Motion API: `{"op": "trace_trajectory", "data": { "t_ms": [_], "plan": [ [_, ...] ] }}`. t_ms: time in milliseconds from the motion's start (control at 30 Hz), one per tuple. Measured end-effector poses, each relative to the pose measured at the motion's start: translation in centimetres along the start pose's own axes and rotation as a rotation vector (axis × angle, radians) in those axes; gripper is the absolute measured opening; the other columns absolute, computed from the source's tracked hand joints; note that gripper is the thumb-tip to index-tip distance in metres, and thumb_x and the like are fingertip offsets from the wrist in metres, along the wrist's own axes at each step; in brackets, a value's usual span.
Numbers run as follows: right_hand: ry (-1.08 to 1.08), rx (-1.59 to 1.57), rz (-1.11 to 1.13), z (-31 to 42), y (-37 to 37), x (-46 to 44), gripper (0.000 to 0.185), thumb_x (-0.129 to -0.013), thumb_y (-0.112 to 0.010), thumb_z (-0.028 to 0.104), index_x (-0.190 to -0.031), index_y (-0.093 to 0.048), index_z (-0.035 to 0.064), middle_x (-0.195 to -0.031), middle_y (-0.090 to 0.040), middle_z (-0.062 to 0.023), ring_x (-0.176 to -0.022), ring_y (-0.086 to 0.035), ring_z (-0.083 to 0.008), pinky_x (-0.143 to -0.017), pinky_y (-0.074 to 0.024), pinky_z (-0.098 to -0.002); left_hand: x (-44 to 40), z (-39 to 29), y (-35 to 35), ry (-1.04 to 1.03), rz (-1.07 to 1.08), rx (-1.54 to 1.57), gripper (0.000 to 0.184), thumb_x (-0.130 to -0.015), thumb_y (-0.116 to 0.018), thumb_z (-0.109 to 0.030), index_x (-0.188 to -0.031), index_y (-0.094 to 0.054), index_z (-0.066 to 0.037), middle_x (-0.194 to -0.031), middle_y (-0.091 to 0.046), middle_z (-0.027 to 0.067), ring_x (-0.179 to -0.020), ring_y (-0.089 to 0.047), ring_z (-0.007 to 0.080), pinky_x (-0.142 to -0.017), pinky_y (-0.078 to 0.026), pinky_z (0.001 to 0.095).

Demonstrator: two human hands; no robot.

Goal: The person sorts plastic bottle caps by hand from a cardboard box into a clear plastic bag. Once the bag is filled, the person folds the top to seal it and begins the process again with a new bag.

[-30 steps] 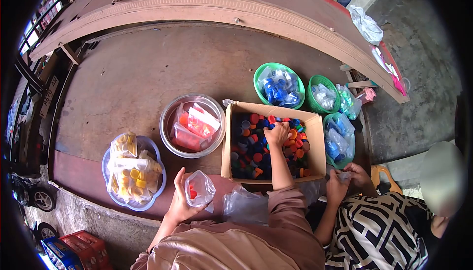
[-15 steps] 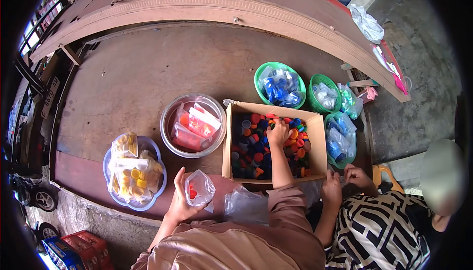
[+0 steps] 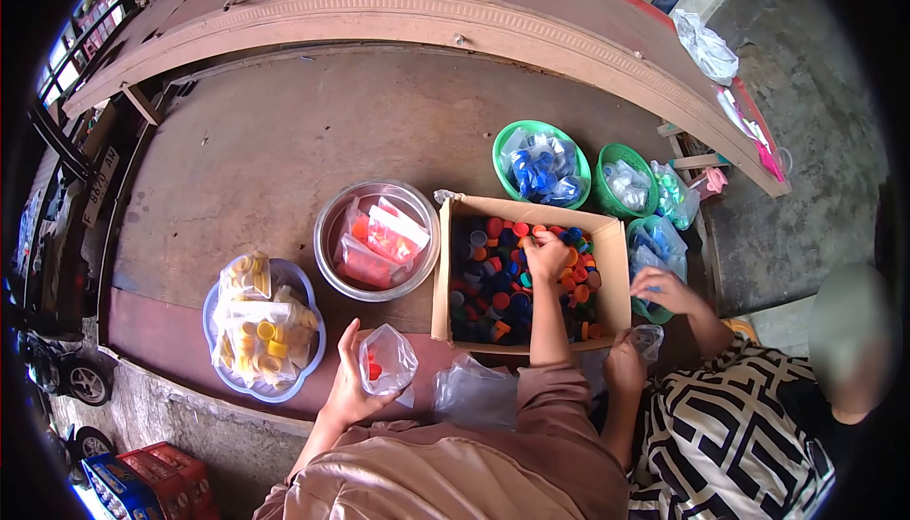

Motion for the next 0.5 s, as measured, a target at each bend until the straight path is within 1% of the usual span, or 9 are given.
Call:
{"op": "trace_trajectory", "data": {
  "t_ms": [33,67,133,167,233,267,333,467,500],
  "plan": [
    [-0.023,-0.242,0.025,0.9,1.0,-0.1,0.024,-0.061,-0.075,0.012,-0.080,-0.067,0.0008,-0.072,-0.067,-0.0102,-0.063,-0.064,-0.0135,-0.060,-0.0513,-0.0255,0.0,-0.1,0.1,-0.011,0.017,-0.015,0.113,-0.057,-0.081,-0.010,-0.135,0.000,-0.002,-0.116,-0.044,0.0201,-0.104,-0.051,0.0315,-0.089,-0.043,0.0400],
    [-0.052,-0.204,0.067,1.6,2.4,0.2,0.020,-0.065,-0.074,0.010,-0.080,-0.066,-0.0003,-0.073,-0.067,-0.0082,-0.064,-0.063,-0.0108,-0.060,-0.0500,-0.0235,0.0,-0.2,0.1,-0.022,0.034,-0.027,0.114,-0.058,-0.081,-0.010,-0.136,0.002,-0.004,-0.117,-0.042,0.0192,-0.105,-0.050,0.0302,-0.089,-0.043,0.0398],
    [0.028,-0.628,0.113,2.1,3.6,0.7,0.014,-0.072,-0.071,0.009,-0.081,-0.063,0.0007,-0.069,-0.064,-0.0034,-0.062,-0.060,-0.0087,-0.059,-0.0484,-0.0211,0.0,-0.4,0.1,-0.037,0.055,-0.046,0.115,-0.058,-0.081,-0.010,-0.136,0.004,-0.005,-0.118,-0.040,0.0185,-0.106,-0.050,0.0291,-0.089,-0.043,0.0397],
    [-0.070,-0.802,0.288,6.3,6.6,3.1,0.009,-0.078,-0.066,0.007,-0.084,-0.061,0.0028,-0.071,-0.060,-0.0001,-0.065,-0.057,-0.0068,-0.060,-0.0468,-0.0198,0.1,-0.4,0.0,-0.041,0.061,-0.052,0.115,-0.058,-0.081,-0.010,-0.136,0.004,-0.005,-0.118,-0.040,0.0186,-0.106,-0.050,0.0293,-0.089,-0.043,0.0397],
    [-0.064,-1.076,0.441,12.0,9.6,9.0,0.010,-0.074,-0.067,0.004,-0.082,-0.060,0.0042,-0.079,-0.057,0.0003,-0.067,-0.051,-0.0058,-0.061,-0.0435,-0.0181,0.2,-0.5,-0.3,-0.039,0.058,-0.036,0.114,-0.058,-0.081,-0.010,-0.136,0.002,-0.004,-0.118,-0.042,0.0195,-0.106,-0.050,0.0309,-0.089,-0.043,0.0399],
    [0.193,-1.157,0.554,13.9,9.9,11.5,0.015,-0.069,-0.070,0.003,-0.080,-0.060,0.0039,-0.077,-0.055,0.0005,-0.067,-0.050,-0.0071,-0.063,-0.0423,-0.0197,0.1,-0.7,-0.5,-0.034,0.051,-0.016,0.112,-0.058,-0.081,-0.011,-0.135,0.000,-0.003,-0.118,-0.043,0.0202,-0.106,-0.050,0.0322,-0.090,-0.042,0.0400],
    [0.642,-0.810,0.752,19.3,11.5,16.1,0.017,-0.062,-0.076,0.004,-0.075,-0.065,0.0065,-0.077,-0.053,-0.0017,-0.075,-0.051,-0.0136,-0.066,-0.0408,-0.0263,0.3,-0.9,-0.8,-0.029,0.054,0.013,0.111,-0.057,-0.081,-0.011,-0.135,-0.002,-0.001,-0.117,-0.045,0.0209,-0.106,-0.050,0.0336,-0.090,-0.042,0.0401],
    [0.864,-0.575,0.853,21.3,10.7,21.7,0.018,-0.066,-0.075,0.011,-0.082,-0.070,0.0102,-0.076,-0.052,-0.0027,-0.074,-0.052,-0.0147,-0.066,-0.0416,-0.0283,0.7,-1.2,-1.0,-0.057,0.084,0.008,0.111,-0.057,-0.081,-0.011,-0.135,-0.002,-0.001,-0.118,-0.045,0.0210,-0.106,-0.050,0.0337,-0.090,-0.042,0.0401],
    [0.779,-0.709,0.919,20.9,10.6,20.9,0.021,-0.068,-0.074,0.011,-0.089,-0.070,0.0102,-0.076,-0.053,-0.0023,-0.072,-0.053,-0.0149,-0.065,-0.0427,-0.0290,0.8,-1.3,-1.0,-0.068,0.089,-0.006,0.111,-0.057,-0.081,-0.011,-0.135,-0.002,-0.001,-0.118,-0.045,0.0211,-0.106,-0.050,0.0337,-0.089,-0.042,0.0401]
  ]
}}
Point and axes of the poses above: each hand's wrist, its own x-axis away from the middle knuckle, its own y-axis out of the back of the hand, z = x × y, the point moved 5 cm from there along -x, towards the middle knuckle
